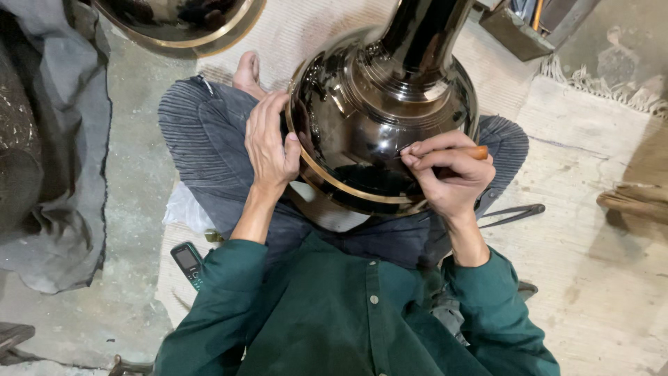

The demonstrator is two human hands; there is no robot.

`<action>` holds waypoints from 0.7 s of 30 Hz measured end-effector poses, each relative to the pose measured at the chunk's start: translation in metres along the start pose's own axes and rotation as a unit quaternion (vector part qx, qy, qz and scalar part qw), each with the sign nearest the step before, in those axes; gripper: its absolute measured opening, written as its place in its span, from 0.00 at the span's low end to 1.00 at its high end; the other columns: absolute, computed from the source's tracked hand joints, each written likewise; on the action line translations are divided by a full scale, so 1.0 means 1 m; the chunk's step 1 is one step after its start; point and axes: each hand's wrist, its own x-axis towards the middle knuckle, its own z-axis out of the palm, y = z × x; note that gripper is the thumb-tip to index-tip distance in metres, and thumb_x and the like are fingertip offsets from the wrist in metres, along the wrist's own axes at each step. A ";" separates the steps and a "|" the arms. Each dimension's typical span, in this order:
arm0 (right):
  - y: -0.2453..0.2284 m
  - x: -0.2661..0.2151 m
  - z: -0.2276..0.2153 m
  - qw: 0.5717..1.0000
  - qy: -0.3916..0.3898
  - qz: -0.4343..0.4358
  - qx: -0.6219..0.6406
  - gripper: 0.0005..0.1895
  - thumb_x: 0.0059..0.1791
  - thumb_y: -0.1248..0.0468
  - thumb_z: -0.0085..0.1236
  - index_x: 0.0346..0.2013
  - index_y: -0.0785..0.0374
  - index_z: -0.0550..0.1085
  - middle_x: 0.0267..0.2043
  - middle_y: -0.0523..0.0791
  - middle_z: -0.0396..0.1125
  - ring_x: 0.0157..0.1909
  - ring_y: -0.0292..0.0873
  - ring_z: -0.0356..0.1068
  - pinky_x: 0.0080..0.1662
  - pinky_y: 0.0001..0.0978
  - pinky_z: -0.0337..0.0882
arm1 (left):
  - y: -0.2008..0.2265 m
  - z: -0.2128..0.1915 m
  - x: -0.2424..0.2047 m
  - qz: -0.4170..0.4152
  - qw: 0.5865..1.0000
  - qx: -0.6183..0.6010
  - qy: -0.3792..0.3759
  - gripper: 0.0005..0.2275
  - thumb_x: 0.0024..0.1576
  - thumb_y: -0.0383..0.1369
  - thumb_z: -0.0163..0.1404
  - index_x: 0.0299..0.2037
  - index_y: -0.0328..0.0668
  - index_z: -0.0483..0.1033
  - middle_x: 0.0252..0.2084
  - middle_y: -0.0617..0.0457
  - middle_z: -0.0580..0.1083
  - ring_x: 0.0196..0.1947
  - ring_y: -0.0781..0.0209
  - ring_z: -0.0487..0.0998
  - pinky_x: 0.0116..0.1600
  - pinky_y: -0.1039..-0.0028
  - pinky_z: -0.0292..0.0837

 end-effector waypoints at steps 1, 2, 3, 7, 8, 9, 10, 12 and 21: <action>0.001 0.003 0.000 1.000 -0.004 0.000 -0.004 0.08 0.47 0.81 0.68 0.28 0.70 0.77 0.39 0.49 0.72 0.41 0.41 0.77 0.45 0.27 0.80 | 0.000 0.000 0.000 0.000 1.000 0.000 0.001 0.25 0.63 0.43 0.39 0.61 0.29 0.68 0.62 0.35 0.71 0.66 0.35 0.70 0.71 0.53 0.62; 0.002 0.005 0.000 1.000 -0.008 0.001 -0.008 0.08 0.47 0.80 0.68 0.28 0.70 0.77 0.39 0.49 0.72 0.41 0.41 0.77 0.45 0.27 0.80 | 0.000 0.000 0.001 -0.001 1.000 0.000 0.001 0.25 0.63 0.43 0.39 0.61 0.29 0.68 0.62 0.35 0.71 0.66 0.35 0.70 0.71 0.53 0.62; 0.002 0.007 0.001 1.000 -0.006 0.008 -0.006 0.08 0.47 0.80 0.68 0.28 0.70 0.77 0.39 0.49 0.72 0.41 0.41 0.77 0.45 0.27 0.80 | -0.001 0.000 0.001 -0.002 1.000 -0.001 0.001 0.25 0.64 0.44 0.38 0.61 0.28 0.68 0.62 0.35 0.71 0.66 0.35 0.70 0.72 0.53 0.62; 0.003 0.008 0.001 1.000 -0.001 0.030 -0.009 0.08 0.47 0.80 0.68 0.28 0.69 0.77 0.39 0.49 0.73 0.41 0.39 0.76 0.44 0.26 0.79 | -0.003 0.000 0.001 0.000 1.000 0.000 0.001 0.26 0.63 0.45 0.38 0.61 0.28 0.68 0.62 0.34 0.71 0.66 0.35 0.70 0.71 0.53 0.62; 0.004 0.008 0.002 0.999 0.001 0.032 -0.013 0.08 0.47 0.79 0.69 0.28 0.69 0.77 0.39 0.49 0.73 0.40 0.39 0.76 0.44 0.25 0.79 | -0.003 0.000 0.002 0.001 1.000 -0.001 0.000 0.26 0.64 0.45 0.38 0.61 0.28 0.68 0.62 0.34 0.71 0.66 0.35 0.70 0.71 0.53 0.62; 0.004 0.008 0.001 0.999 0.000 0.032 -0.015 0.08 0.47 0.79 0.69 0.28 0.69 0.77 0.39 0.49 0.73 0.40 0.39 0.76 0.44 0.26 0.79 | -0.003 0.000 0.002 0.002 1.000 -0.001 -0.001 0.26 0.64 0.45 0.38 0.61 0.28 0.68 0.62 0.34 0.71 0.66 0.35 0.70 0.71 0.53 0.62; 0.004 0.008 0.002 0.999 0.000 0.030 -0.016 0.08 0.47 0.79 0.69 0.28 0.69 0.77 0.39 0.48 0.73 0.41 0.39 0.76 0.44 0.26 0.79 | -0.003 0.000 0.003 0.001 1.000 -0.001 -0.001 0.26 0.64 0.45 0.38 0.61 0.28 0.68 0.62 0.34 0.71 0.66 0.35 0.70 0.71 0.53 0.62; 0.004 0.008 0.002 0.999 -0.002 0.028 -0.023 0.09 0.46 0.79 0.69 0.27 0.68 0.77 0.38 0.48 0.72 0.41 0.39 0.76 0.44 0.26 0.79 | -0.002 0.000 0.004 0.000 1.000 -0.001 0.000 0.26 0.64 0.45 0.37 0.61 0.27 0.68 0.62 0.34 0.71 0.66 0.35 0.70 0.71 0.53 0.62; 0.005 0.010 -0.001 0.998 -0.006 0.054 -0.004 0.10 0.46 0.81 0.67 0.27 0.68 0.76 0.39 0.48 0.72 0.38 0.38 0.75 0.45 0.27 0.80 | 0.002 -0.003 0.008 -0.005 1.000 -0.002 -0.007 0.26 0.66 0.46 0.36 0.61 0.27 0.68 0.62 0.34 0.71 0.66 0.35 0.70 0.71 0.53 0.61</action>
